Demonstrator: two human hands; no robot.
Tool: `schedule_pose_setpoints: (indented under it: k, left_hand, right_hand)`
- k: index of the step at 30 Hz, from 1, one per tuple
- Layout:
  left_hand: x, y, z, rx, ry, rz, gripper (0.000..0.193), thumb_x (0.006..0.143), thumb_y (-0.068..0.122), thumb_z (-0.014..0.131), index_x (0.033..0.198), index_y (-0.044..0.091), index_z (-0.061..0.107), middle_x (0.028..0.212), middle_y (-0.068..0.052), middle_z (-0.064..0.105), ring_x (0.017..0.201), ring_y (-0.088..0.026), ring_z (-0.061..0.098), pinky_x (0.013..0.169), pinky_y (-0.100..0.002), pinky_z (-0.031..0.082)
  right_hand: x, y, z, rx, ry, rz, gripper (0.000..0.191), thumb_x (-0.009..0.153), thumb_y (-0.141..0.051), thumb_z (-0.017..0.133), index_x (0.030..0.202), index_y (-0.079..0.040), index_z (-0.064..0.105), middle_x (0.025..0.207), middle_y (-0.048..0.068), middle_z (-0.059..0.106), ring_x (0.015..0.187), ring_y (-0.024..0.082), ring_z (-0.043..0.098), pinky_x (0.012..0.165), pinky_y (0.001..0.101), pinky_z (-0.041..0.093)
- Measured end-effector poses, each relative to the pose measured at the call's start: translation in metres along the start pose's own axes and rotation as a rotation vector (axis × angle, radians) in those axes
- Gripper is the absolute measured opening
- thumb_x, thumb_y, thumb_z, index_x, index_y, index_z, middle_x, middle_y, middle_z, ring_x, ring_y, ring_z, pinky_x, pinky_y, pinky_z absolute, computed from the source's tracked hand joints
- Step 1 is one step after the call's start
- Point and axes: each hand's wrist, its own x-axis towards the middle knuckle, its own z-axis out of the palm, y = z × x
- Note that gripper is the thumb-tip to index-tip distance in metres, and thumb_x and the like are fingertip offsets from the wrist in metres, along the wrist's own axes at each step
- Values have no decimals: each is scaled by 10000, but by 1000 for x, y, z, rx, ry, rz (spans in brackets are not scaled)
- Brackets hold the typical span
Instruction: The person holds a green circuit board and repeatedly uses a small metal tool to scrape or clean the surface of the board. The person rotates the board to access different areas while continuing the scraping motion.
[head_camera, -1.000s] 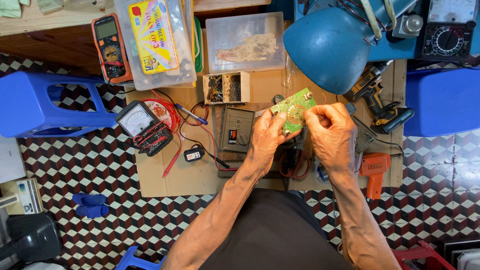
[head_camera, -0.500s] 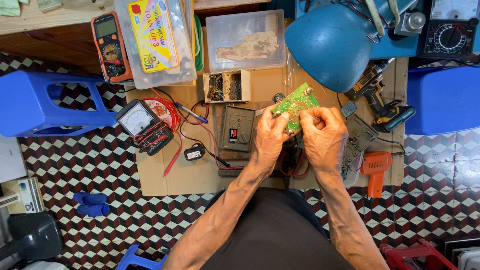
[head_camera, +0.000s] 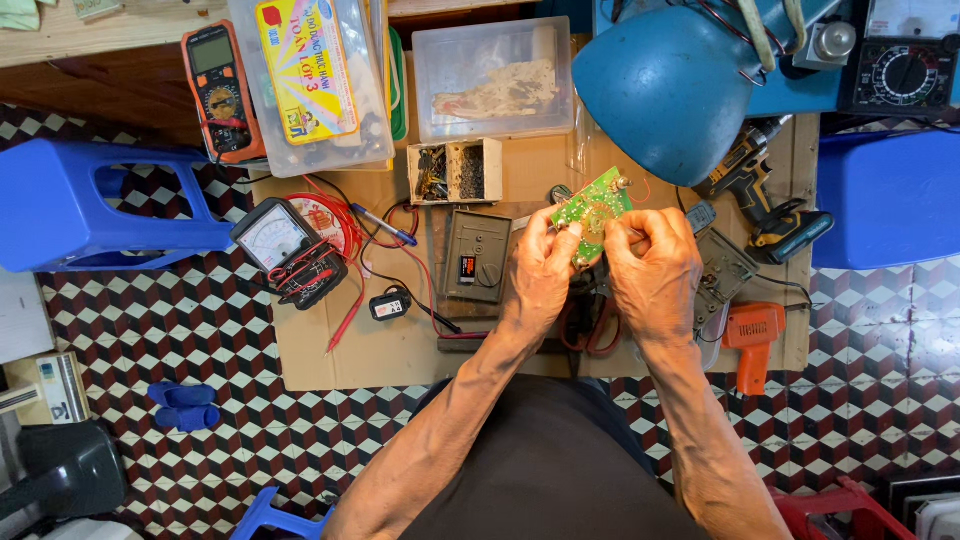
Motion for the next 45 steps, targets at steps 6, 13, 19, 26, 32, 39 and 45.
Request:
schedule_pose_setpoints:
  k: [6, 13, 19, 26, 32, 39, 45]
  left_hand:
    - [14, 9, -6, 110, -28, 3, 298, 1033, 178, 558, 1252, -22, 584, 1013, -66, 713, 860, -99, 675, 735, -280, 622]
    - [32, 32, -11, 327, -98, 5, 348, 1073, 272, 575, 1239, -25, 651, 1018, -88, 726, 901, -95, 641, 783, -268, 549]
    - [39, 47, -3, 362, -94, 19, 394, 1024, 297, 607, 1293, 9, 622, 1061, -100, 762, 971, -104, 674, 839, -262, 546]
    - [38, 51, -4, 412, -110, 3, 438, 1041, 340, 591, 1306, 2, 679, 1089, -99, 748, 988, -140, 642, 874, -291, 535]
    - [40, 41, -7, 391, -139, 29, 474, 1017, 329, 590, 1378, 21, 586, 1174, -94, 721, 1100, -150, 648, 961, -295, 502]
    - [38, 32, -11, 270, -80, -37, 425, 1014, 276, 574, 1343, 10, 623, 1119, -78, 740, 1004, -128, 678, 855, -293, 559]
    - [40, 39, -11, 215, -108, -52, 395, 1013, 263, 605, 1312, 19, 688, 1076, -31, 740, 965, -87, 654, 863, -239, 520]
  right_hand:
    - [6, -1, -8, -128, -73, -194, 132, 946, -94, 777, 922, -11, 677, 904, 98, 607, 860, 262, 616, 768, 396, 499]
    - [18, -3, -15, -132, -138, -312, 117, 933, -83, 763, 933, -21, 664, 920, 107, 612, 906, 295, 611, 806, 418, 499]
    - [28, 1, -19, -134, -211, -332, 121, 925, -93, 763, 956, -20, 673, 916, 122, 618, 908, 313, 613, 811, 428, 495]
    - [23, 1, -16, -92, -257, -286, 108, 952, -108, 731, 970, -20, 670, 937, 134, 620, 922, 318, 616, 815, 435, 494]
    - [22, -4, -15, -105, -223, -270, 112, 956, -102, 727, 969, -10, 664, 945, 145, 637, 914, 329, 626, 798, 442, 499]
    - [25, -14, -29, 18, -261, 35, 137, 990, -146, 690, 998, -11, 668, 961, 113, 669, 805, 252, 675, 739, 369, 532]
    - [29, -15, -28, -97, -246, -305, 90, 984, -99, 706, 1001, -12, 688, 969, 136, 638, 939, 313, 631, 833, 424, 502]
